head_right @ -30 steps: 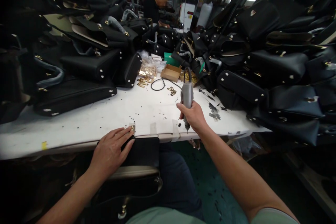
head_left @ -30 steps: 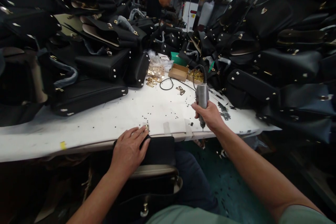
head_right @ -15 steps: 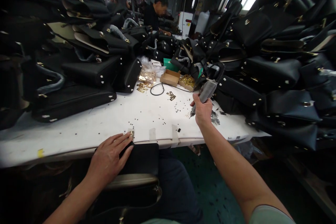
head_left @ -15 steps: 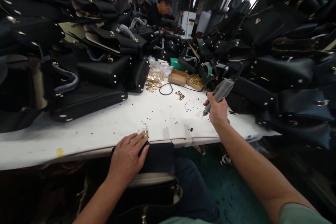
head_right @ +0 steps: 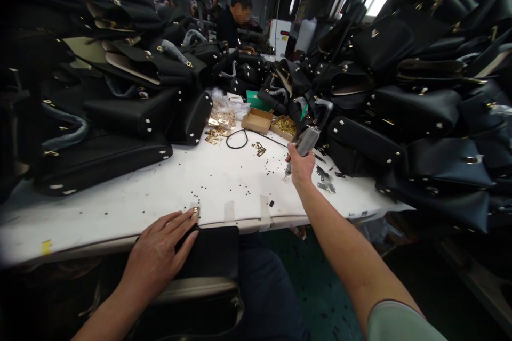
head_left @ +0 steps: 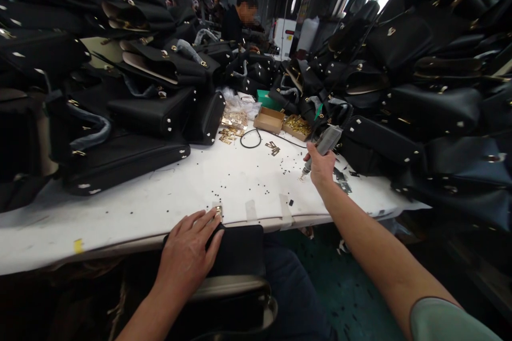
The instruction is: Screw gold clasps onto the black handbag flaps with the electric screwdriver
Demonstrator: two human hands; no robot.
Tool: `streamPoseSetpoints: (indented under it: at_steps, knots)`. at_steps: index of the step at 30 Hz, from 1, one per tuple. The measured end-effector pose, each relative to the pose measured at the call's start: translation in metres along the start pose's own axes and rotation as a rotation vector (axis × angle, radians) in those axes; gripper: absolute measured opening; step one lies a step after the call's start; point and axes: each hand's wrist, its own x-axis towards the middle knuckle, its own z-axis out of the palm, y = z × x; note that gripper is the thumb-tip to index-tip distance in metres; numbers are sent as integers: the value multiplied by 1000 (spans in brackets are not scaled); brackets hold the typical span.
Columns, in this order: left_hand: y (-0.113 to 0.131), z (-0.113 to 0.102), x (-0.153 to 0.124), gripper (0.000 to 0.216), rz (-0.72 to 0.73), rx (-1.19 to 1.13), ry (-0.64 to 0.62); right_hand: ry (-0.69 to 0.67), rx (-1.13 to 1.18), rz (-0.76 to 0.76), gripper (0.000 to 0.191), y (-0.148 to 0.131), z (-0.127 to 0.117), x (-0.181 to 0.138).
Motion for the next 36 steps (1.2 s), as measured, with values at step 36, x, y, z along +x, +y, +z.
streamPoseSetpoints:
  at_steps: [36]
  knots:
    - [8, -8, -2, 32, -77, -31, -60, -282, 321, 243, 46, -39, 56, -75]
